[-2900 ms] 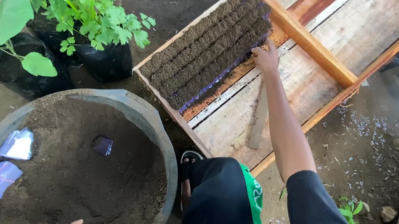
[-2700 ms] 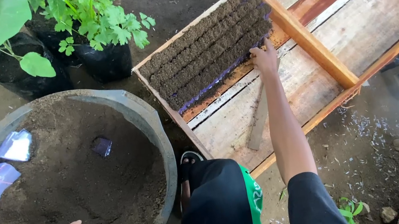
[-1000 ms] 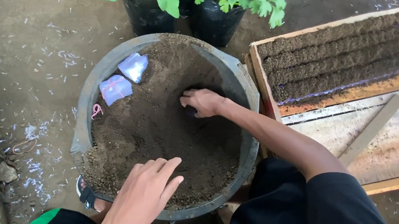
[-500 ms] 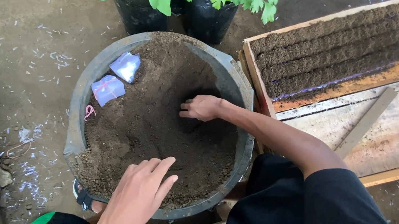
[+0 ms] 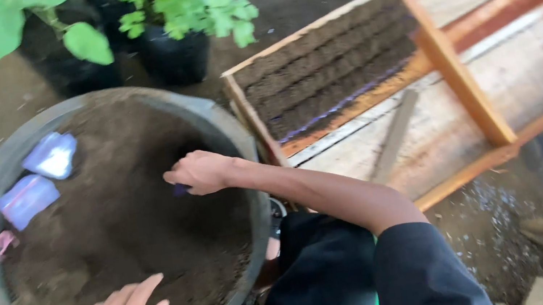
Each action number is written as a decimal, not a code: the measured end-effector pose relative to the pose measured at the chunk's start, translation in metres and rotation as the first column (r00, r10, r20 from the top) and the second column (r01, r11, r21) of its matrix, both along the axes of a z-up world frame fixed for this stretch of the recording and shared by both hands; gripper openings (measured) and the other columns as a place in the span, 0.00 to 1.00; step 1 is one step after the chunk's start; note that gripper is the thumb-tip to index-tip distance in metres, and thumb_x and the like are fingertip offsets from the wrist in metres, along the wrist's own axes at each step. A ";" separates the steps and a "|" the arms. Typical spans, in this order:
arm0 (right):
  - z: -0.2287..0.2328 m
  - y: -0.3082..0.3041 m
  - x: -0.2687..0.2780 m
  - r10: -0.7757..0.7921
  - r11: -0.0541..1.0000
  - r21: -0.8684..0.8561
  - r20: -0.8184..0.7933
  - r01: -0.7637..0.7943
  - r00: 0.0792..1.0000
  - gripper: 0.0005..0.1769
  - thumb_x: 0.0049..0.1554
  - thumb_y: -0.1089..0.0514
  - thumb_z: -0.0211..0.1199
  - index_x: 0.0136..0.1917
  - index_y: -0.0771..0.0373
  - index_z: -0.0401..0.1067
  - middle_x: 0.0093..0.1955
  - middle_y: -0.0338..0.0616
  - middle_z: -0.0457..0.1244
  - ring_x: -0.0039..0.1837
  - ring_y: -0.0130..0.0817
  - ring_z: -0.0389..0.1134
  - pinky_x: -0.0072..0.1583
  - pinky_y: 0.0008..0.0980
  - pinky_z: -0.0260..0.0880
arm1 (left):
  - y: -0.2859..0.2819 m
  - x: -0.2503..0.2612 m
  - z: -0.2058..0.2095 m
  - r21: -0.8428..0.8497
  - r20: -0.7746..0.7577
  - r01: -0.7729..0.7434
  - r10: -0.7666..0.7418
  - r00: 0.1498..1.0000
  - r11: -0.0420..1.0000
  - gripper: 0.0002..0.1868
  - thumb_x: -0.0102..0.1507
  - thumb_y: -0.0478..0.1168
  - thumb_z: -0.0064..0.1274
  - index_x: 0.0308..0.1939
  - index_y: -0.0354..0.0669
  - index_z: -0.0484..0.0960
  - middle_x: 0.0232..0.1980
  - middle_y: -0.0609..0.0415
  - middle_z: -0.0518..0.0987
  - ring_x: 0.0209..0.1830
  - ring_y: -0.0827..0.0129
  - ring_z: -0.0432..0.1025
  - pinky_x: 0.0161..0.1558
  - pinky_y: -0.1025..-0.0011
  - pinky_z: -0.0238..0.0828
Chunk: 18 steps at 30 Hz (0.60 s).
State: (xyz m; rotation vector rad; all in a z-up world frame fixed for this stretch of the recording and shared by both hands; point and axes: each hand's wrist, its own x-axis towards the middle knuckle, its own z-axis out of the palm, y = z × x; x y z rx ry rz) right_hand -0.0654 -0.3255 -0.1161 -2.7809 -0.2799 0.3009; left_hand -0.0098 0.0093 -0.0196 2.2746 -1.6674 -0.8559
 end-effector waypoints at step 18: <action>0.211 -0.343 -0.333 -0.948 0.087 -0.290 0.269 0.953 0.168 0.11 0.57 0.62 0.67 0.34 0.63 0.71 0.29 0.39 0.63 0.31 0.25 0.57 0.32 0.27 0.58 | -0.009 0.056 -0.150 0.866 -0.113 0.016 0.164 0.980 0.500 0.44 0.60 0.76 0.50 0.76 0.85 0.50 0.76 0.74 0.68 0.76 0.73 0.69 0.77 0.69 0.67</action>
